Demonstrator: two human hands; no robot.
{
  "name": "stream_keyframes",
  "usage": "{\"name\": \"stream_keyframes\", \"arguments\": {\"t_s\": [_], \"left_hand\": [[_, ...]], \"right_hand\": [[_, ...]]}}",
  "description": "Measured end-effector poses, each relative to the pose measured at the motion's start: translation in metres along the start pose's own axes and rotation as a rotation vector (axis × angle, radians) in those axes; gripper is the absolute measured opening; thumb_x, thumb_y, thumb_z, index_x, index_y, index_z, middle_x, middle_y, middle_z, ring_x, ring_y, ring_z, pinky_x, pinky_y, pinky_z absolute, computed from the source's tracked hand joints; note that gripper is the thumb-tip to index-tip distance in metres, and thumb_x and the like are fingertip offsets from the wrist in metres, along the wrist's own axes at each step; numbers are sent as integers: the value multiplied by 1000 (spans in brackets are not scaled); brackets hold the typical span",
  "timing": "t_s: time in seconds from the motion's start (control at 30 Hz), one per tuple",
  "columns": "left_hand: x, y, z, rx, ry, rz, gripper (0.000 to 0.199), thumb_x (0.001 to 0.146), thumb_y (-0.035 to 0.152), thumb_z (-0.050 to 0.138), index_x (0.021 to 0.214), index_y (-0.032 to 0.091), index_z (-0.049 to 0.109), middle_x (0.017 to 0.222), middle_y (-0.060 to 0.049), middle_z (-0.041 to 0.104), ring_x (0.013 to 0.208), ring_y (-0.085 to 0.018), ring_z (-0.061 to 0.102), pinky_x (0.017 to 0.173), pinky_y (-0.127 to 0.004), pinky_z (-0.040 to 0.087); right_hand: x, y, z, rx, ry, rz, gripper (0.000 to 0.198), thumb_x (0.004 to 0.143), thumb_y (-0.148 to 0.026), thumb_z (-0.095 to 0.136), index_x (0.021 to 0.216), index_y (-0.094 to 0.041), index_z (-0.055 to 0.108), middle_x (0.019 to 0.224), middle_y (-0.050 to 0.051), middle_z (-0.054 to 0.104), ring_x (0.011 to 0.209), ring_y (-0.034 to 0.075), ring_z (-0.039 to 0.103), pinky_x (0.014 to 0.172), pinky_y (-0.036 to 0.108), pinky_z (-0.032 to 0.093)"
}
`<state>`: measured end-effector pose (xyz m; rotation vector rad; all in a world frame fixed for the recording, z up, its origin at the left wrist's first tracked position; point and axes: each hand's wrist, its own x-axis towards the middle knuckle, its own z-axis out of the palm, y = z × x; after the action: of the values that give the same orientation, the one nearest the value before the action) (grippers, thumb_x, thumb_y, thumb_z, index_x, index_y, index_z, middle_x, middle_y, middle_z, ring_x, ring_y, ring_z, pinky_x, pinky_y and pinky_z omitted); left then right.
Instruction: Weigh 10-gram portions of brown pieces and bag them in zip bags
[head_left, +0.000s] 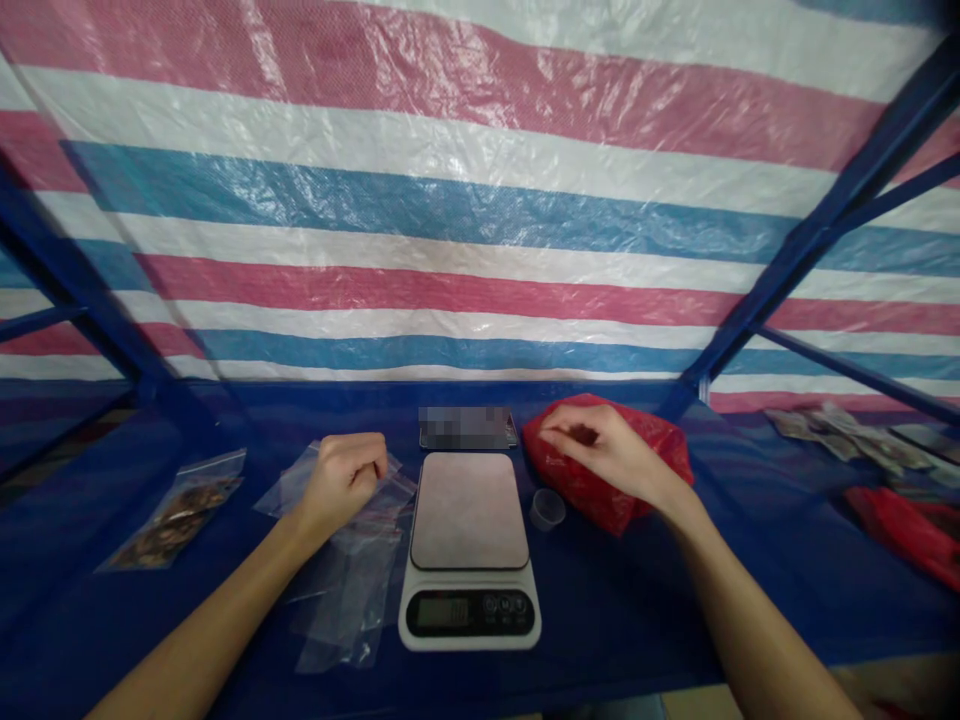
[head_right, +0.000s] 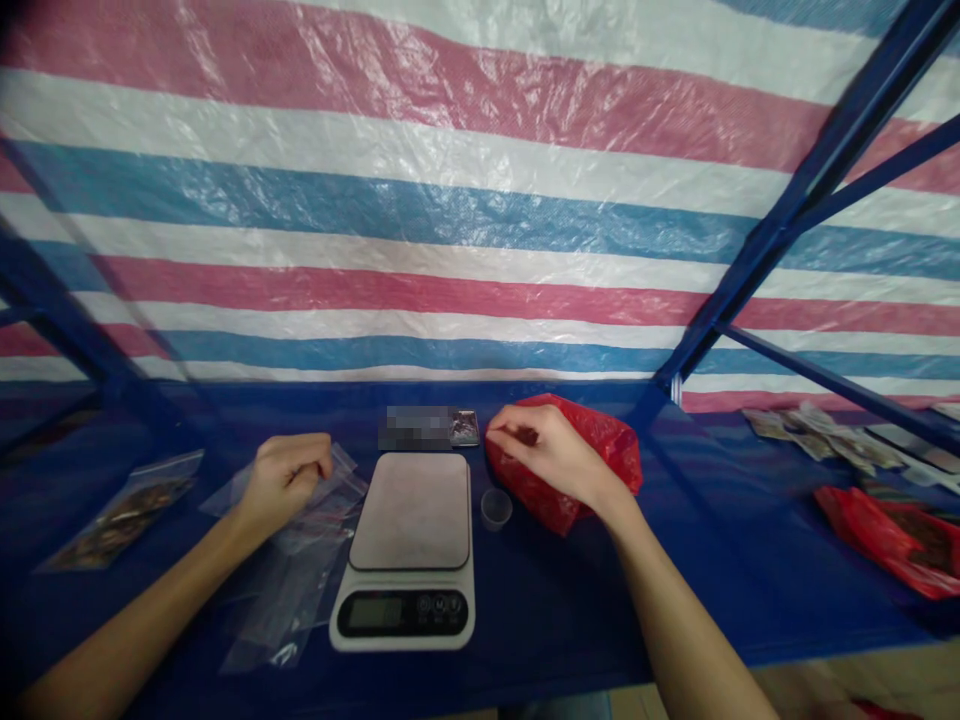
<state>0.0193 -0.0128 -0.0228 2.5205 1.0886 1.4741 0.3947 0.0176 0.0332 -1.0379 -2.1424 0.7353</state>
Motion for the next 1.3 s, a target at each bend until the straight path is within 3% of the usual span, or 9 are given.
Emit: {"name": "stream_keyframes", "arguments": {"t_s": [0.1,0.23,0.37,0.47,0.53,0.67,0.8,1.0,1.3], "left_hand": [[0,2,0,-11,-4,26,28,69,-2,40,54,18,51,51,4,49,46,-9,47,51,-24,32],[-2,1,-1,-19,-23,34,28,69,-4,41,57,18,52,54,4,49,48,-9,47,52,-25,31],[-5,0,1,-29,-43,43,29,71,-5,41,59,18,53,55,4,49,49,-9,47,53,-25,32],[-5,-1,5,-32,-51,52,29,73,-5,41,59,18,52,55,4,48,49,-9,46,53,-25,31],[-6,-2,7,-33,-49,54,29,73,-5,41,59,18,51,54,4,47,49,-9,46,53,-25,30],[-7,-4,7,-44,-47,54,29,75,-5,42,59,18,51,54,4,47,49,-8,46,53,-25,30],[-5,0,5,-49,-39,64,30,76,-6,41,61,18,50,55,5,47,49,-8,45,53,-25,30],[-2,6,6,-52,-67,89,33,80,-7,41,63,19,49,56,4,47,51,-10,44,53,-27,29],[-2,17,4,-27,-142,95,39,90,-6,37,63,20,49,56,2,49,52,-12,46,53,-29,31]], "right_hand": [[-10,-4,-26,30,162,53,30,96,-45,69,82,-19,70,71,1,67,63,15,59,59,27,45],[-26,-13,-41,-96,-40,48,20,93,-39,73,88,-20,76,83,5,76,70,18,65,64,29,49],[-41,4,-48,-303,116,67,16,93,-31,66,87,-20,76,84,6,77,66,18,63,61,30,48],[-49,29,-55,-333,18,169,17,89,-25,61,80,-20,75,74,6,75,61,20,64,58,31,51],[-48,39,-54,-346,-33,174,22,87,-19,55,78,-20,74,71,6,74,64,22,68,62,32,56],[-32,36,-42,-400,-147,105,31,82,-8,51,93,-20,77,100,11,80,102,27,75,95,36,58],[-18,45,-28,-549,-261,95,35,86,-4,45,91,-16,77,102,16,80,94,29,76,94,39,60],[-35,88,-15,-534,-111,-58,40,88,-22,61,126,-27,74,122,11,79,119,33,72,107,44,58],[-37,66,-16,-447,-58,-121,50,89,-23,62,138,-28,68,118,10,81,116,33,75,104,41,60]]}}
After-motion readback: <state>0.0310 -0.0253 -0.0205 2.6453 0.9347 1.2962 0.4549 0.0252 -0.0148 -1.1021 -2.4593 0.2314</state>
